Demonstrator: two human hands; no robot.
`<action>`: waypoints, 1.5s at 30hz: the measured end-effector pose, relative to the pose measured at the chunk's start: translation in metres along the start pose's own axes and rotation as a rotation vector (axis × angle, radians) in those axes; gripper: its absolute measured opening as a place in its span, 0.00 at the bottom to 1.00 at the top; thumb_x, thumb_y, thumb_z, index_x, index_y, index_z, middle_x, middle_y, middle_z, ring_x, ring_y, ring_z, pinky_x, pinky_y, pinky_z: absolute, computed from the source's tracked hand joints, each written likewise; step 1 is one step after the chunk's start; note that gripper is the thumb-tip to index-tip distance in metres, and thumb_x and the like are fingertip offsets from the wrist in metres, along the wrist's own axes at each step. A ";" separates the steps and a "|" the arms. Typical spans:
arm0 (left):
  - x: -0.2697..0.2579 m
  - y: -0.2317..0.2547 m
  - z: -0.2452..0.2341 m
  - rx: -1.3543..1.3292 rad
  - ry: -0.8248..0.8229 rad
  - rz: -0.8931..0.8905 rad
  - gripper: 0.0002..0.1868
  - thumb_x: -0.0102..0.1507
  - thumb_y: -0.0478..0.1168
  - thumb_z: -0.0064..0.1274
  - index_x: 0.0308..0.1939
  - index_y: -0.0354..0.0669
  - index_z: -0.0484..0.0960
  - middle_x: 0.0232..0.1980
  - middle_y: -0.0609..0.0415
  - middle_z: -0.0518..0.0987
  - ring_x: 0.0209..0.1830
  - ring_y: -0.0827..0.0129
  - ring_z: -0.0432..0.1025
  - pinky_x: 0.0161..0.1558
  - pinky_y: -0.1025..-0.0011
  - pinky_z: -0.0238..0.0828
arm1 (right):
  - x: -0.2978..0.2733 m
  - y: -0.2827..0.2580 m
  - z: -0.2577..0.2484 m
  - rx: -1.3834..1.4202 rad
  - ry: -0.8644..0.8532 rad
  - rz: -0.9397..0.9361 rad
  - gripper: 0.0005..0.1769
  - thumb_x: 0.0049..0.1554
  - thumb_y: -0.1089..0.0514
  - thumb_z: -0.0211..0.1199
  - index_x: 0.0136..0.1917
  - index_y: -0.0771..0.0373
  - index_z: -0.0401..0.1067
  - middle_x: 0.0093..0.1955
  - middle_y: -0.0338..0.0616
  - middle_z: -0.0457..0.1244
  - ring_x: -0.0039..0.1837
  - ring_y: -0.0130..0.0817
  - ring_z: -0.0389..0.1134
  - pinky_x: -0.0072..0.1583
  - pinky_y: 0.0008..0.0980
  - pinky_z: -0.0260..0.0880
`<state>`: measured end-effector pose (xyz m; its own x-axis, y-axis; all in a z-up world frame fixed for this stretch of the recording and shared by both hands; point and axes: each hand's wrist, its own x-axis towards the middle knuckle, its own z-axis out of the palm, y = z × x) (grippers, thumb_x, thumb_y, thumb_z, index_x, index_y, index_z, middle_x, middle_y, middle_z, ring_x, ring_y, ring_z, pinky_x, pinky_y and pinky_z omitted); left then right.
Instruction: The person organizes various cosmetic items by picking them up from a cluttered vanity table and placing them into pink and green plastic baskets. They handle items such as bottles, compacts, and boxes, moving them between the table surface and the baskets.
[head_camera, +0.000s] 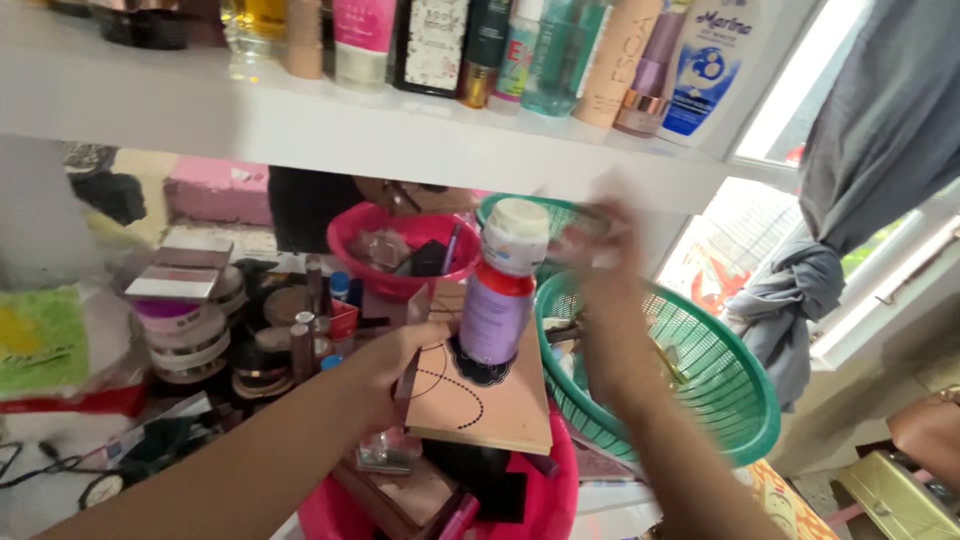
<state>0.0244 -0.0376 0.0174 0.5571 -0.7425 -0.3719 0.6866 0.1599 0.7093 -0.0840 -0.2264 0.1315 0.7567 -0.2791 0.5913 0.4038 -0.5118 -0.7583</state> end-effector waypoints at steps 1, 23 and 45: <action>-0.005 0.000 0.000 0.006 0.007 0.005 0.21 0.66 0.50 0.46 0.54 0.40 0.81 0.46 0.47 0.86 0.40 0.61 0.82 0.46 0.60 0.80 | 0.029 0.003 -0.016 -0.067 0.153 -0.103 0.34 0.64 0.42 0.55 0.77 0.58 0.55 0.60 0.46 0.62 0.62 0.34 0.64 0.62 0.41 0.66; -0.022 0.016 -0.022 -0.179 -0.565 0.132 0.22 0.73 0.39 0.41 0.69 0.33 0.72 0.55 0.39 0.82 0.46 0.57 0.80 0.50 0.57 0.80 | 0.142 -0.015 -0.044 -0.450 0.311 -0.024 0.36 0.51 0.47 0.74 0.61 0.62 0.57 0.52 0.51 0.65 0.52 0.42 0.73 0.52 0.38 0.77; -0.106 0.012 -0.047 0.095 0.246 0.094 0.21 0.64 0.46 0.53 0.59 0.39 0.80 0.48 0.48 0.87 0.42 0.64 0.83 0.47 0.64 0.83 | 0.137 -0.151 0.202 -0.288 -0.161 -0.704 0.22 0.51 0.50 0.74 0.49 0.66 0.69 0.46 0.53 0.68 0.48 0.47 0.72 0.52 0.44 0.72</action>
<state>-0.0042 0.0732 0.0374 0.7209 -0.5451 -0.4279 0.5860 0.1499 0.7963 0.0628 -0.0231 0.2712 0.4456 0.2998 0.8436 0.6841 -0.7218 -0.1049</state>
